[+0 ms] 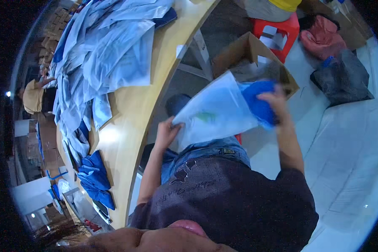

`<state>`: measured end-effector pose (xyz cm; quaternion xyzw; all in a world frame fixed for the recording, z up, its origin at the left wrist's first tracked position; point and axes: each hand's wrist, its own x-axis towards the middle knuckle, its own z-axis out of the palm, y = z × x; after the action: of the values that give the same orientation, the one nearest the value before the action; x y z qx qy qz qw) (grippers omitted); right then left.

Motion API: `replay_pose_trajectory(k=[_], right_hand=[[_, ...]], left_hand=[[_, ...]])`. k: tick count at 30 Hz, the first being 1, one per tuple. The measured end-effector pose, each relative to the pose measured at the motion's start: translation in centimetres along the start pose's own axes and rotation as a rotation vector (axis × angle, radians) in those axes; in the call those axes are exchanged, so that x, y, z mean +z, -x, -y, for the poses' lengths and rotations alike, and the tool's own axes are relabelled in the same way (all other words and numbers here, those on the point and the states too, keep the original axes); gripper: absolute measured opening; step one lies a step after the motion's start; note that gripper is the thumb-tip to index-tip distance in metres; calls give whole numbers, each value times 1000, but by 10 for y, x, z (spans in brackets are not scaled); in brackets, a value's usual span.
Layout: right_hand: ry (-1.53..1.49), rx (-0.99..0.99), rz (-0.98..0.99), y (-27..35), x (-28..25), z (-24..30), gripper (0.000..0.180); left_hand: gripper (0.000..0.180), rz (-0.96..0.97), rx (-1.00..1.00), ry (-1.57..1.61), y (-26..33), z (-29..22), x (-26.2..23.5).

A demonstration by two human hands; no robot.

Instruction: Folding blue garment pieces and placing them into clear plastic bags on a factory workbench.

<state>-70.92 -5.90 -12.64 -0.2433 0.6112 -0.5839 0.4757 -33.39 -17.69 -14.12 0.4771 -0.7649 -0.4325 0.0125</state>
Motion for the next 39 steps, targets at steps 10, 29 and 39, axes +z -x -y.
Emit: replay_pose_trajectory(k=[10,29,39], right_hand=[[-280,-478,-681,47,-70,46,30],[-128,-52,728,-1,206,42,41],[589,-1714,1201,55,378,104,38]], left_hand=[[37,45,45,332,-176,-92,107],[51,-748,469,1623,90,-27,-46],[40,-1406,428,1026,204,50,-57]])
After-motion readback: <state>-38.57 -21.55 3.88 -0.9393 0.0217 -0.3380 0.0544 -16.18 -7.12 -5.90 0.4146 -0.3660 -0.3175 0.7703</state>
